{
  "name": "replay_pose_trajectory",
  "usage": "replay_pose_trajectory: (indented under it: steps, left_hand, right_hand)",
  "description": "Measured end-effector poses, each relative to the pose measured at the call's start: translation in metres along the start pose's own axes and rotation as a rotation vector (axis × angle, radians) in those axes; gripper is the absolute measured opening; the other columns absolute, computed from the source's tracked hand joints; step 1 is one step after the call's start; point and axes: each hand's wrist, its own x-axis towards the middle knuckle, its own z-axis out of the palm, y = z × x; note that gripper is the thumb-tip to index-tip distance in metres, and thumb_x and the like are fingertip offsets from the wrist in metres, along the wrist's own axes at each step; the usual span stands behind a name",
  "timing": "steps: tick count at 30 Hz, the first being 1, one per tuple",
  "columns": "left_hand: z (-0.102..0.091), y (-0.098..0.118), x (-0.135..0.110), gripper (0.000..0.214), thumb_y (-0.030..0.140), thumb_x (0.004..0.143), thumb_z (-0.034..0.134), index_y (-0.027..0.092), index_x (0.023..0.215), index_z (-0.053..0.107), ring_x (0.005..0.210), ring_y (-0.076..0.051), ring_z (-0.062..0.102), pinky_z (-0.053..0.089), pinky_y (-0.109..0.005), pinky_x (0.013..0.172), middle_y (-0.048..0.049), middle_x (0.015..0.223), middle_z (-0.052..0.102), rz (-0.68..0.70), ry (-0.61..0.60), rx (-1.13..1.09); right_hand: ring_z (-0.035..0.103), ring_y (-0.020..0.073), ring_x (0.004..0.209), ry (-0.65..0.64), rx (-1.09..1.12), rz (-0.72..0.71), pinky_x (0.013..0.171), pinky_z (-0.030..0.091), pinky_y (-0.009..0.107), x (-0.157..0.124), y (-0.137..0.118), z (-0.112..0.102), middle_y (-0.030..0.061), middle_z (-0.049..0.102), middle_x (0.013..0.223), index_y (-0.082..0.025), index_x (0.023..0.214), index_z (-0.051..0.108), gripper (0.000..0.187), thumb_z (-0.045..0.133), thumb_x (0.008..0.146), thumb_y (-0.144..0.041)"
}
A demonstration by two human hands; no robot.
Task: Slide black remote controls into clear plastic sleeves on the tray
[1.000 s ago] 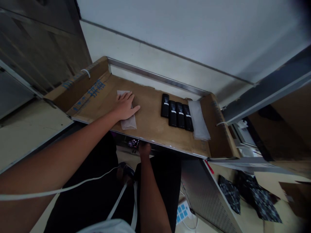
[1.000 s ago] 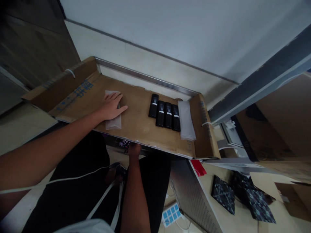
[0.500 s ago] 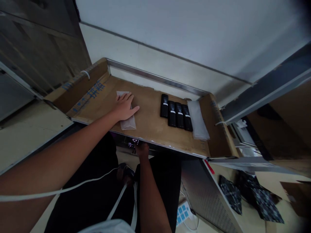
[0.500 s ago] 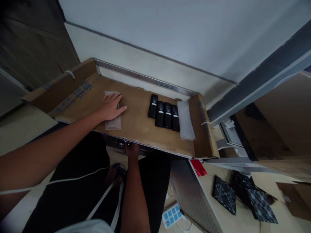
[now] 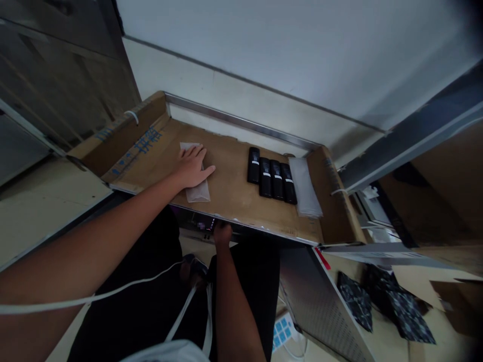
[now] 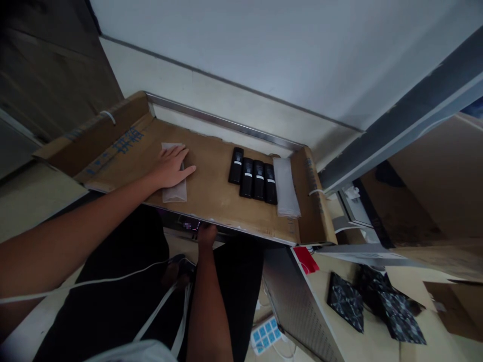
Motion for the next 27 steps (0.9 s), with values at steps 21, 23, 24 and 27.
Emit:
replay_pose_trajectory:
  steps: [21, 23, 24, 27]
  left_hand:
    - [0.001, 0.0, 0.0, 0.074, 0.06, 0.095, 0.038, 0.015, 0.154, 0.037, 0.151, -0.032, 0.026, 0.016, -0.05, 0.123, -0.0126, 0.164, 0.031, 0.001, 0.018, -0.029]
    - [0.001, 0.0, 0.0, 0.074, 0.06, 0.095, 0.039, 0.016, 0.154, 0.037, 0.151, -0.031, 0.026, 0.016, -0.05, 0.123, -0.0124, 0.164, 0.031, -0.001, 0.018, -0.031]
    - [0.001, 0.0, 0.0, 0.074, 0.06, 0.095, 0.039, 0.016, 0.155, 0.037, 0.151, -0.031, 0.026, 0.016, -0.05, 0.123, -0.0122, 0.164, 0.031, -0.003, 0.014, -0.031]
    - [0.0, 0.001, 0.0, 0.074, 0.06, 0.095, 0.038, 0.017, 0.155, 0.036, 0.151, -0.032, 0.026, 0.016, -0.05, 0.123, -0.012, 0.164, 0.03, -0.008, 0.005, -0.023]
  right_hand:
    - [0.056, 0.0301, 0.127, -0.018, 0.089, -0.063, 0.115, 0.034, 0.042, -0.018, -0.023, 0.003, 0.0188, 0.068, 0.124, -0.008, 0.12, 0.065, 0.041, 0.061, 0.087, -0.032]
    - [0.056, 0.0299, 0.126, -0.035, 0.08, -0.068, 0.116, 0.033, 0.043, -0.018, -0.024, 0.002, 0.0186, 0.068, 0.125, -0.009, 0.119, 0.066, 0.04, 0.062, 0.087, -0.033]
    - [0.056, 0.0297, 0.126, -0.039, 0.076, -0.071, 0.117, 0.032, 0.043, -0.017, -0.024, 0.003, 0.0179, 0.068, 0.125, -0.01, 0.118, 0.066, 0.039, 0.063, 0.087, -0.034]
    - [0.055, 0.0298, 0.127, -0.04, 0.052, -0.095, 0.117, 0.03, 0.046, -0.015, -0.027, 0.007, 0.016, 0.069, 0.124, -0.014, 0.118, 0.067, 0.038, 0.063, 0.089, -0.038]
